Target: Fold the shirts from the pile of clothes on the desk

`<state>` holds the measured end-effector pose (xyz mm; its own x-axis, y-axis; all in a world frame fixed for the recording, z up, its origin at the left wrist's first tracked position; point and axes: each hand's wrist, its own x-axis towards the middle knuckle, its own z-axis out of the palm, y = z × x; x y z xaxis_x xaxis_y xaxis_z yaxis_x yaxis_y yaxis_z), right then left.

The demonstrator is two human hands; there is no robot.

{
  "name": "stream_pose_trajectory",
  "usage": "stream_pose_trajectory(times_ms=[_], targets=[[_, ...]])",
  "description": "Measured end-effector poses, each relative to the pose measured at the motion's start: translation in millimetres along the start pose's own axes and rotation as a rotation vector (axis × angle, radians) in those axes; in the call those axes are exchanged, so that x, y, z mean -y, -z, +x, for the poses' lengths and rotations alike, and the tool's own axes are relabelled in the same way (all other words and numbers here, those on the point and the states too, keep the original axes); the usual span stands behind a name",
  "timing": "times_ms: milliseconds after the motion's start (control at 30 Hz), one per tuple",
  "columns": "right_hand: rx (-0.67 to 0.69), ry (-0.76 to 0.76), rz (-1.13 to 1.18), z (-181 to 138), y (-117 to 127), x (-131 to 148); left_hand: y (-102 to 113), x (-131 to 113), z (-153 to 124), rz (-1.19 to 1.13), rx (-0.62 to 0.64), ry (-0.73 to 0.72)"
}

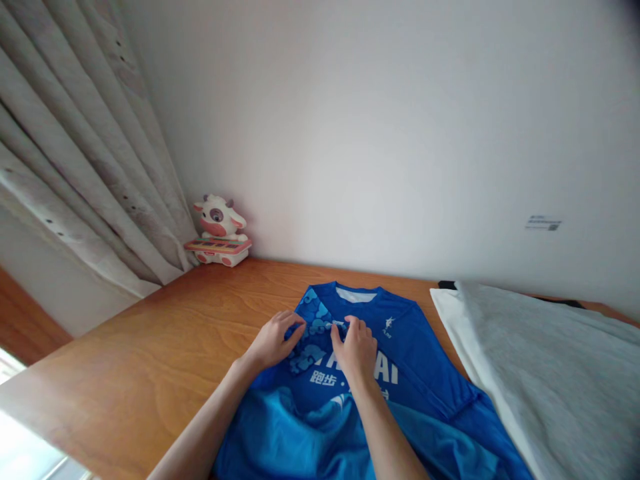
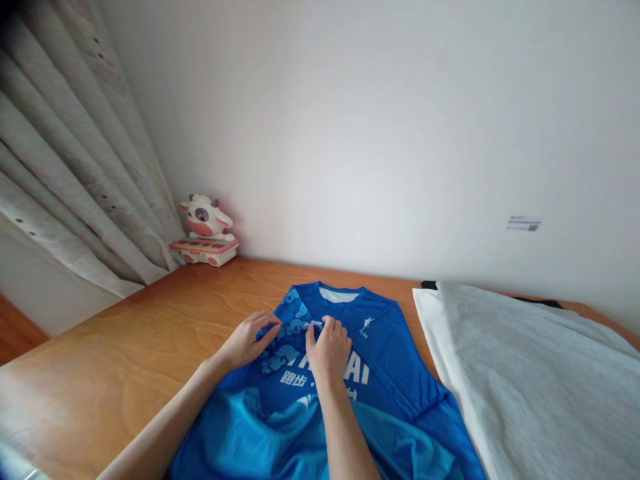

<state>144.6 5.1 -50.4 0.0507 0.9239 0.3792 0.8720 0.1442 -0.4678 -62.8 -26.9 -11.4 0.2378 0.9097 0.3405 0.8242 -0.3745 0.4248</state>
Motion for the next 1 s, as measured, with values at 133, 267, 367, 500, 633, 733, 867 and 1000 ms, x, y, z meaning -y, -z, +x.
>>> stream_pose_trajectory(times_ms=[133, 267, 367, 500, 633, 733, 867, 1000], targets=[[0.071, -0.027, 0.008, 1.4, 3.7, 1.3, -17.2, 12.0, 50.3, 0.151, 0.122, 0.038], [0.114, -0.053, 0.057, 4.4, 5.8, -0.6, -39.3, 28.7, 93.4, 0.195, 0.215, 0.098], [0.125, -0.098, 0.106, 7.4, 5.7, -2.4, -56.5, 40.7, 107.6, 0.235, 0.265, 0.170], [0.140, -0.119, 0.148, 9.6, 5.1, -3.4, -71.1, 50.7, 107.4, 0.282, 0.263, 0.235], [0.146, -0.099, 0.139, 9.5, 3.7, -3.5, -72.3, 50.1, 101.2, 0.316, 0.195, 0.239], [0.112, -0.070, 0.112, 8.9, 1.7, -4.4, -66.1, 42.6, 97.5, 0.338, 0.113, 0.217], [0.077, -0.045, 0.069, 8.6, -2.6, -7.2, -54.9, 24.3, 89.8, 0.342, 0.068, 0.140], [0.032, -0.034, 0.070, 8.0, -8.0, -10.0, -44.1, 3.0, 66.5, 0.327, 0.077, 0.058]])
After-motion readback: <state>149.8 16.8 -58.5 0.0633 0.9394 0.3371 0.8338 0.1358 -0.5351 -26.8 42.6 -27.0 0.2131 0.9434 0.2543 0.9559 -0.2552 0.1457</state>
